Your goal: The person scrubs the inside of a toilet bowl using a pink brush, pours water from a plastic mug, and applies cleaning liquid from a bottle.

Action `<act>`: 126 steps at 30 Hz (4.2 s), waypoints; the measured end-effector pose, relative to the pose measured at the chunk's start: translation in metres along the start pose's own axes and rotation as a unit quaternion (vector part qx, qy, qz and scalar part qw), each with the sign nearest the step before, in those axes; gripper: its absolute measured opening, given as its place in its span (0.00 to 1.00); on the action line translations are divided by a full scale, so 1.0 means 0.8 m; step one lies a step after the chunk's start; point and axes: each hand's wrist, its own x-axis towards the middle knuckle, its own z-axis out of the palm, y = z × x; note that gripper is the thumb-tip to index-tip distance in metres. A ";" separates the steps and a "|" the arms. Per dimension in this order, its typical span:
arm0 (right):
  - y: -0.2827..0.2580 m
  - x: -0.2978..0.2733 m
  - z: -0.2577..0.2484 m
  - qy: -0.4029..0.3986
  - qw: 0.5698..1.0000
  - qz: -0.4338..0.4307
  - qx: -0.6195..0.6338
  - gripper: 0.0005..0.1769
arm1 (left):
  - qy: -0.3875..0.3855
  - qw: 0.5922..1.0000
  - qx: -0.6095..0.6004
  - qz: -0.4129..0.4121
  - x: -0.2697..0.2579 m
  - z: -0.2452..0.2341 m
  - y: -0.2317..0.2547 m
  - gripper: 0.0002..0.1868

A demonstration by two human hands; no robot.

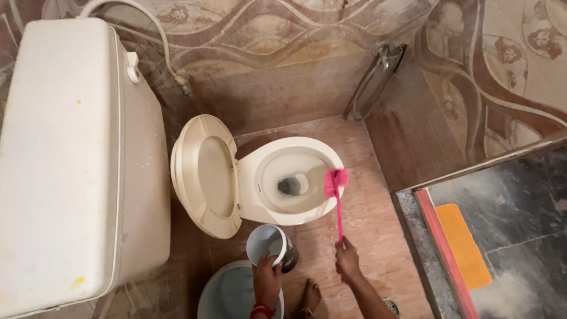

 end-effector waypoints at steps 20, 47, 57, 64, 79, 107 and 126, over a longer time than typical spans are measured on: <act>-0.117 0.083 0.017 -0.106 0.974 0.050 0.192 0.12 | -0.026 0.999 -0.034 -0.021 -0.003 -0.002 0.015 0.10; -0.101 0.049 0.034 -0.176 0.977 0.069 0.099 0.30 | -0.030 0.999 -0.024 -0.019 0.038 -0.008 0.068 0.09; -0.141 0.130 0.103 -0.179 0.982 0.025 0.054 0.28 | 0.013 0.999 0.005 -0.044 0.025 -0.042 0.039 0.10; -0.159 0.128 0.095 -0.167 0.984 0.041 -0.049 0.23 | 0.017 0.999 0.019 -0.046 0.014 -0.049 0.044 0.09; -0.188 0.106 0.122 -0.251 0.942 -0.025 -0.222 0.24 | -0.045 0.991 0.035 -0.125 -0.002 -0.070 0.051 0.10; -0.185 0.102 0.122 -0.251 0.964 -0.035 -0.076 0.31 | 0.014 0.998 0.001 -0.062 -0.004 -0.038 0.065 0.09; -0.228 0.067 0.099 -0.305 0.947 0.026 -0.101 0.15 | 0.026 0.997 0.006 -0.079 -0.004 -0.027 0.065 0.10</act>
